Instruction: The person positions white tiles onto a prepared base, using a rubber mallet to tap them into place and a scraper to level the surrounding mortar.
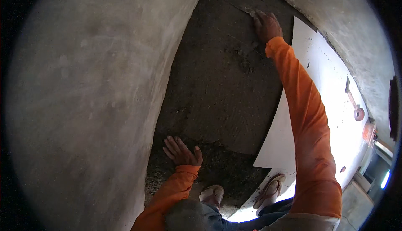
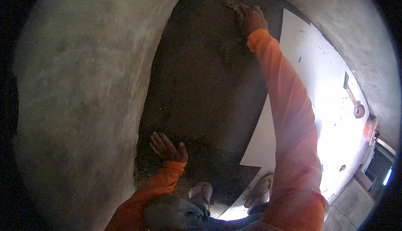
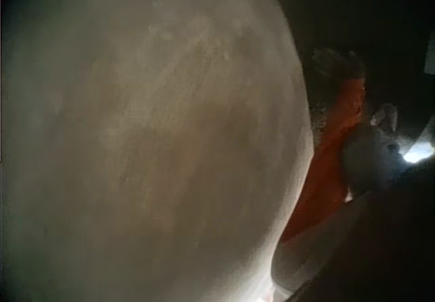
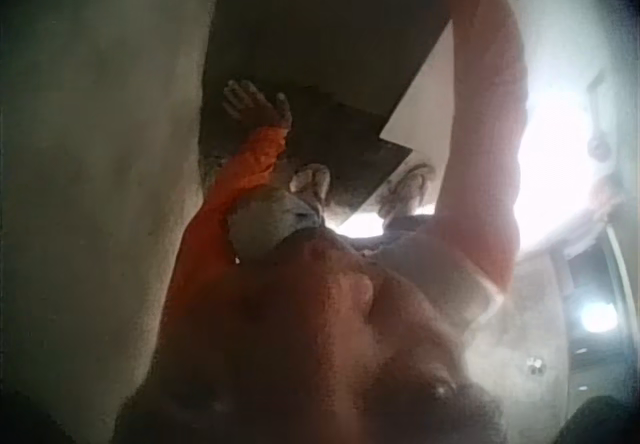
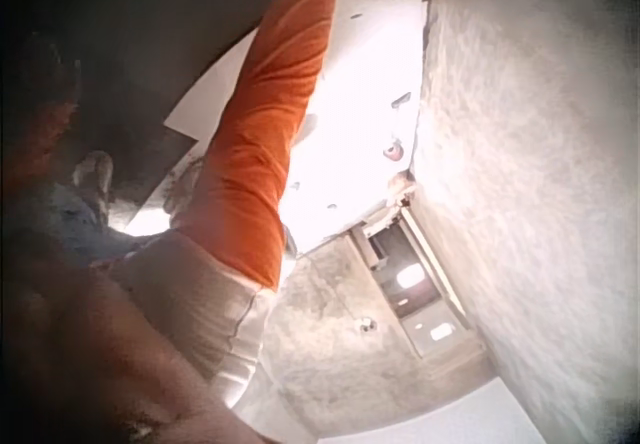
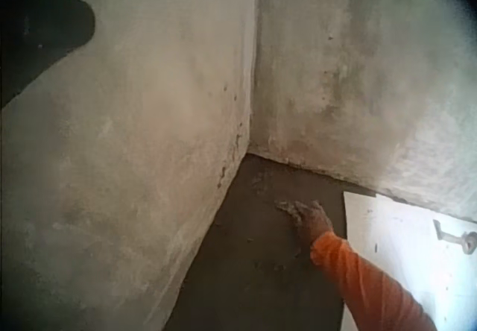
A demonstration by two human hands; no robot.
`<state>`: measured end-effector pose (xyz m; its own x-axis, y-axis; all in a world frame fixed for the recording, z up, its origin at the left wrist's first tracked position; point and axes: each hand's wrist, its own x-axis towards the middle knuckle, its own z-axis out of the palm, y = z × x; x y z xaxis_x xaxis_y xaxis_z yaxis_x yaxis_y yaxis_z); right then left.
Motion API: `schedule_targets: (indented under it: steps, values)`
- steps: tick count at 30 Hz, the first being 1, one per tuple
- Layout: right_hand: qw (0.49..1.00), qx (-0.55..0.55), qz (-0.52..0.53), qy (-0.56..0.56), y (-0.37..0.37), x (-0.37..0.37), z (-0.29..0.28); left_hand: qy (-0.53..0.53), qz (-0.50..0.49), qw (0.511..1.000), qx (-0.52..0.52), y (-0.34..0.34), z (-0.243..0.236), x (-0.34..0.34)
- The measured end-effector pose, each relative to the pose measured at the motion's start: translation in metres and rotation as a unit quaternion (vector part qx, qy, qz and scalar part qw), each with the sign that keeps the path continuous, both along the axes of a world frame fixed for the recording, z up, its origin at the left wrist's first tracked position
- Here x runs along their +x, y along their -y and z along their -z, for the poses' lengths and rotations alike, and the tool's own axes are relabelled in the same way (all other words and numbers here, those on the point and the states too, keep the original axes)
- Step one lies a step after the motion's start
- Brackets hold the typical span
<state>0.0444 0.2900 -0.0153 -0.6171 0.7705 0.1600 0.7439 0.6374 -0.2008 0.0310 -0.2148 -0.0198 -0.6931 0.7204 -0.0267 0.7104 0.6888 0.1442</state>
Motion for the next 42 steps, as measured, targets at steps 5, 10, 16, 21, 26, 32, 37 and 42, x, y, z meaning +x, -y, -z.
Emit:
schedule_targets:
  steps: [5,10,16,21,26,32,37,42]
  values:
    - [0.999,-0.007,-0.007,0.037,-0.009,-0.038,-0.02,-0.007,0.013,1.0,0.021,-0.001,-0.002,0.0]
    - [0.995,-0.078,-0.049,0.048,0.011,0.002,-0.052,-0.024,-0.001,1.0,-0.017,0.013,0.0,-0.008]
    - [0.989,0.055,-0.118,0.066,-0.033,0.022,-0.003,-0.002,0.003,1.0,-0.005,0.002,-0.002,-0.001]
    - [0.992,-0.042,-0.043,0.112,-0.02,0.048,-0.014,0.004,-0.005,1.0,-0.012,0.005,0.003,0.003]
    - [0.994,0.049,-0.077,0.056,-0.003,0.025,-0.02,-0.027,0.016,1.0,0.001,0.007,0.003,-0.005]
    - [0.993,0.045,-0.06,0.088,0.003,0.037,-0.013,-0.027,0.017,0.999,0.022,0.004,0.004,0.0]
    - [0.997,-0.011,-0.064,0.053,-0.022,0.055,0.013,-0.027,0.033,0.999,0.023,0.006,0.009,0.001]
    - [0.998,0.054,-0.01,-0.03,0.003,0.018,-0.015,0.0,0.011,0.999,0.03,0.006,0.006,-0.001]
